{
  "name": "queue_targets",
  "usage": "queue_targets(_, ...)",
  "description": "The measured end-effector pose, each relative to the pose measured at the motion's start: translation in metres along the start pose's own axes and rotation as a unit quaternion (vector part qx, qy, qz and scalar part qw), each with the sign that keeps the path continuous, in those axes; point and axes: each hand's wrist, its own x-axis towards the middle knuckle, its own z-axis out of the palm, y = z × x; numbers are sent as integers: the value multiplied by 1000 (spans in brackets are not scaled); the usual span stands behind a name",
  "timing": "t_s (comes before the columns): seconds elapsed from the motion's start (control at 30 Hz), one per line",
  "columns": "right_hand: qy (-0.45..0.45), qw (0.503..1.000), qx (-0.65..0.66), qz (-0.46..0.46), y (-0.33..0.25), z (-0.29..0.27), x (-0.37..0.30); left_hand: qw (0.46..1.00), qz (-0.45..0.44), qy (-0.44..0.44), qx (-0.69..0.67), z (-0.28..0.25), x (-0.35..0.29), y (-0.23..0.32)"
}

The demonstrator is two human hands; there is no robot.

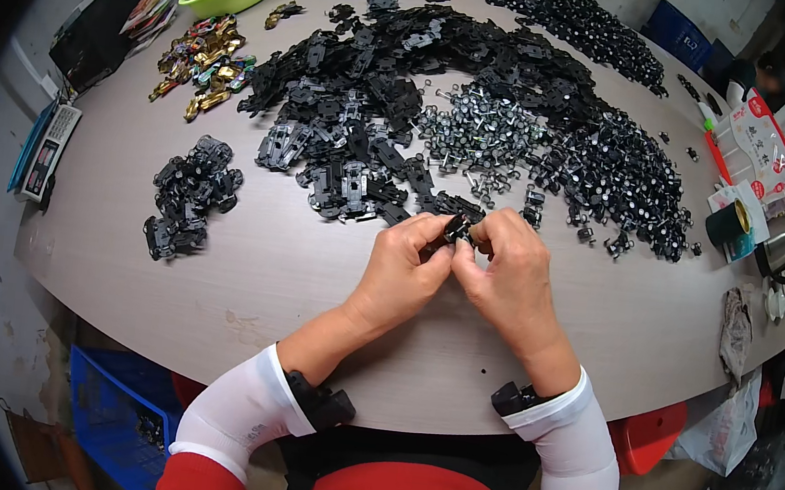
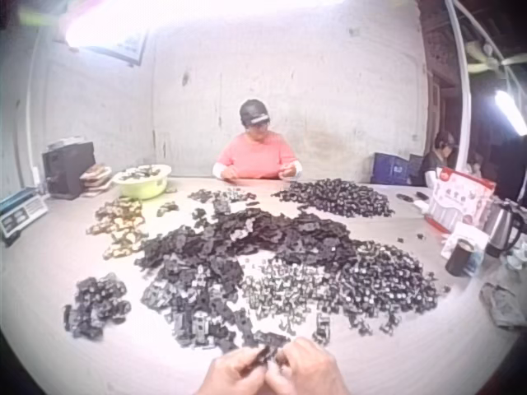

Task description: The person assembles small metal lock mechanisms by hand at a table. They pick up lock bodies and internal components, insert the parts, and place the assembled units into a growing pile. The process is repetitive and performed one unit at a time.

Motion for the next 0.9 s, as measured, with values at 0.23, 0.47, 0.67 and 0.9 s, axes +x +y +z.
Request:
queue_targets(0.23,14,999,40,-16,3,3,2,960,-151,-33,-233,-13,3,13)
queue_targets(0.47,-32,994,105,-11,11,-6,7,933,-208,-11,-294,-19,7,0)
queue_targets(0.67,58,994,-45,85,80,-43,11,952,-181,31,-243,-25,7,2)
queue_targets(0.9,-43,995,-70,64,69,-30,4,940,-230,37,-249,-43,-1,18)
